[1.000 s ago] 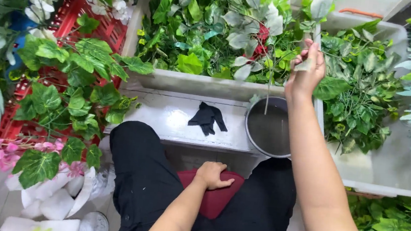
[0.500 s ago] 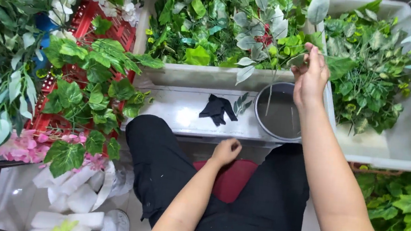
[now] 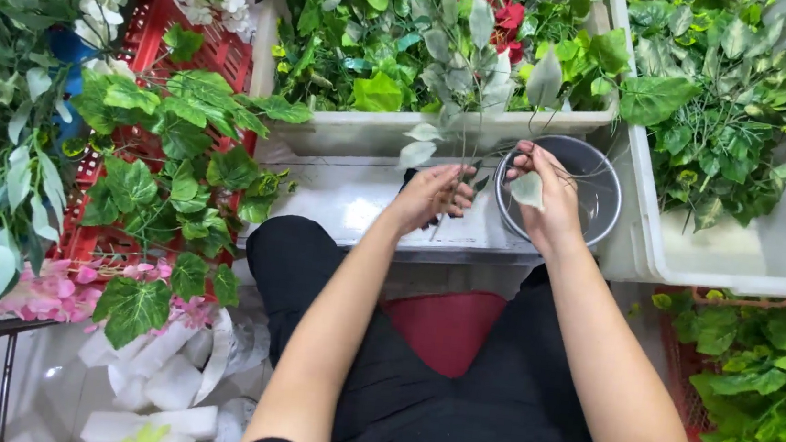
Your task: Cleaning dust from artificial plant leaves using a damp cloth and a bucket of water.
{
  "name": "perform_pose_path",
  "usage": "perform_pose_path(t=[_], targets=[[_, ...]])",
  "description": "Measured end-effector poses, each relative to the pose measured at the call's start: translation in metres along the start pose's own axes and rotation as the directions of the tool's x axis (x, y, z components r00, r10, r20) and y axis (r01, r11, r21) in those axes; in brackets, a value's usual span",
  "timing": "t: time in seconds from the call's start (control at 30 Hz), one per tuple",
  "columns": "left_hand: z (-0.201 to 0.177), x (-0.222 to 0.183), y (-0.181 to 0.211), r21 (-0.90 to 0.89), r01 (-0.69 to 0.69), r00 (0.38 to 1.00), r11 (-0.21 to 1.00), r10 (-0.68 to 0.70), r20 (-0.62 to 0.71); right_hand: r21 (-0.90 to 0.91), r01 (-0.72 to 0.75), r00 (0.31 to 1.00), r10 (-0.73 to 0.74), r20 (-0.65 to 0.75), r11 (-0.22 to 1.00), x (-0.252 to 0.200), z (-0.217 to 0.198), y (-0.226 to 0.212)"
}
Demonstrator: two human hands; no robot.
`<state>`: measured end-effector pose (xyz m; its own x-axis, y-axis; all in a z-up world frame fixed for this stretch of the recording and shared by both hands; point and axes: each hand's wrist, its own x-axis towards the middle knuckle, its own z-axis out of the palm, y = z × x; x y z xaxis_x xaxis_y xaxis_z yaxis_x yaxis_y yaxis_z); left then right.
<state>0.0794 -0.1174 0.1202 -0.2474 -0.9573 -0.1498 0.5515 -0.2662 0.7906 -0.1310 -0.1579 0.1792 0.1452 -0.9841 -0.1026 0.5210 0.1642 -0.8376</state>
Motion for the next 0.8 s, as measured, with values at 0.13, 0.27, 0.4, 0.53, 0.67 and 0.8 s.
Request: perform_pose_path(t=[0.13,0.27,0.4,0.53,0.67,0.8], targets=[[-0.022,0.013,0.016,0.173,0.002,1.0,0.985,-0.003,0.007,-0.09,0.025,1.0,-0.026,-0.007,0.996,-0.01,0.014,-0.003],[-0.048,0.014,-0.003,0.052,-0.042,0.996,0.998,0.046,-0.082,-0.177,0.024,1.0,-0.02,0.022,0.984,-0.03,0.039,-0.014],[-0.041,0.018,-0.006,0.048,-0.135,0.975,0.99,0.141,-0.172,-0.426,0.222,0.939,-0.31,-0.148,0.877,-0.032,0.049,-0.022],[-0.012,0.006,0.007,0.202,-0.168,0.971,0.965,0.198,-0.138,-0.594,0.526,0.738,-0.674,-0.038,0.609,-0.022,0.058,-0.029],[0.01,-0.019,0.035,0.59,-0.095,0.979,0.802,0.184,-0.092,-0.557,0.709,0.652,-0.704,0.282,0.433,-0.001,0.11,-0.04],[0.01,-0.024,0.047,0.519,-0.234,0.967,0.822,0.252,0.038,-0.578,0.71,0.704,-0.421,0.572,0.402,0.065,0.134,-0.02]])
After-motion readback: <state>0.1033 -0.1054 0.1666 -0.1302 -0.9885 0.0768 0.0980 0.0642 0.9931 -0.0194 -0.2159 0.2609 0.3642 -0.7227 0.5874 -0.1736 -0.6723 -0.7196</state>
